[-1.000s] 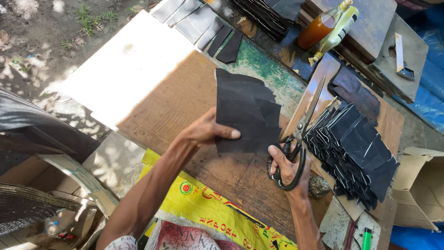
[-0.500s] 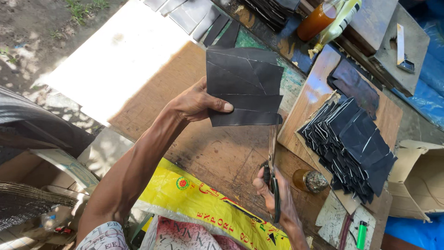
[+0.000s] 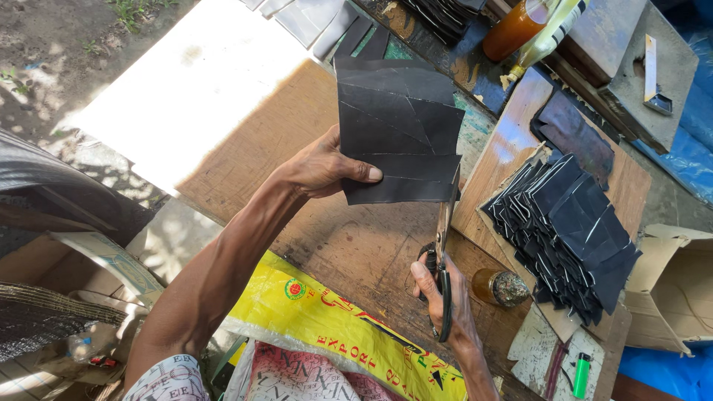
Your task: The person uses shears to cut a stack of black rubber sheets into smaller rectangular pieces on a wooden workbench. They trim the edges of the stacked sheets, separate the cut pieces, and arrange them into piles on the table.
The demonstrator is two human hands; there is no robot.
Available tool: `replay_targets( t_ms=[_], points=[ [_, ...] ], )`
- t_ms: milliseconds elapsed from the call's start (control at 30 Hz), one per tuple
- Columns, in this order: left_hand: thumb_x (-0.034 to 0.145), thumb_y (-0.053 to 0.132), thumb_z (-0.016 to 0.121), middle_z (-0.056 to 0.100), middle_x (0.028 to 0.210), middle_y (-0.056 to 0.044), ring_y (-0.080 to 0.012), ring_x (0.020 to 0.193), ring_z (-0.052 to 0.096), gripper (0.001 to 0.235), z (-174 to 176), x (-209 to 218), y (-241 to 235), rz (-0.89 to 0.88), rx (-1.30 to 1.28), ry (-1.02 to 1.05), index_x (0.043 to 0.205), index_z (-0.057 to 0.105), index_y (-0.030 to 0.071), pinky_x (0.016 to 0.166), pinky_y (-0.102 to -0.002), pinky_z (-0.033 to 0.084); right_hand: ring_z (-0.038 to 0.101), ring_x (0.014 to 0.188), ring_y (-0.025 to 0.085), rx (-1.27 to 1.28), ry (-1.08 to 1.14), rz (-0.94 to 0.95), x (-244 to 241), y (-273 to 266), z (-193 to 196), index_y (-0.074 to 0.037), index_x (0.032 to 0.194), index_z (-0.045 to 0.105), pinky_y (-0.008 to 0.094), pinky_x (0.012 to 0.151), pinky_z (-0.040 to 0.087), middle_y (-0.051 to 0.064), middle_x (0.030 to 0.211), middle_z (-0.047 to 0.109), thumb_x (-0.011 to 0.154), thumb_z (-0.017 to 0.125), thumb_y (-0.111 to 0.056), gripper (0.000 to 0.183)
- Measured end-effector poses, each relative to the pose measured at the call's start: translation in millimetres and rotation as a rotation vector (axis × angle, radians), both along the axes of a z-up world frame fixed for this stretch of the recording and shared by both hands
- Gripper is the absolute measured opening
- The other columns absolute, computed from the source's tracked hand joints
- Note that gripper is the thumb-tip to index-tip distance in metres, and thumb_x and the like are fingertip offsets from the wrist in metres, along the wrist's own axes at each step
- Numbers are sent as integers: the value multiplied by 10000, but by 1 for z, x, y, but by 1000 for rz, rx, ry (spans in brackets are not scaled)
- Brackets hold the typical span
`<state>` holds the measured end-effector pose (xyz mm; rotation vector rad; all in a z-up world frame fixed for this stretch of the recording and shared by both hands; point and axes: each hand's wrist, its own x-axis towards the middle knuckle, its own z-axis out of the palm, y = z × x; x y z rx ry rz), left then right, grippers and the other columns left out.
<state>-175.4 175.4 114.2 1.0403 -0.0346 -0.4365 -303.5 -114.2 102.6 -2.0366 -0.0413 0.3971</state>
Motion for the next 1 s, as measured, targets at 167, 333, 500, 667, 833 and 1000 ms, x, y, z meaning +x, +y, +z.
replay_targets(
  t_ms=[167,333,500,667,833,1000],
  points=[
    [738,-42,786,490,1467,-191,-337,1366,523,991,-2,1,0,6,-7,2,1562,254,101,1073,-459,491,614,608,134,52,-24,11,0,-1,-2,-74,947,617,324,590,486,24,654,566,933,572,-503,432],
    [730,-34,788,512,1458,-190,-335,1345,542,986,-1,0,0,13,4,4,1556,269,109,1055,-456,502,609,608,137,61,-22,2,0,1,3,-56,950,618,322,587,475,26,658,561,928,576,-474,421],
    [728,-43,787,519,1450,-192,-334,1330,557,982,-3,0,-1,20,10,15,1553,275,106,1042,-453,515,606,576,144,68,-16,-22,0,3,6,-43,935,616,321,561,478,29,646,540,923,574,-453,412],
    [723,-39,785,528,1427,-207,-341,1307,576,980,-1,-1,-4,16,-12,19,1547,274,105,1025,-450,529,605,533,149,64,-7,-71,1,3,4,-30,912,617,323,506,491,36,631,542,914,576,-430,403],
    [725,-28,773,549,1383,-198,-334,1276,602,928,3,-5,-8,6,-15,21,1522,313,92,988,-442,552,615,502,162,19,-70,-63,2,-2,-7,-29,909,628,323,468,536,43,613,549,908,558,-402,380],
    [744,-59,755,549,1363,-171,-286,1247,611,904,1,-5,-9,3,-65,7,1520,322,100,1005,-411,551,634,493,163,-42,-73,-68,2,-6,-10,-13,903,624,332,454,533,45,631,561,904,523,-354,355]
  ],
)
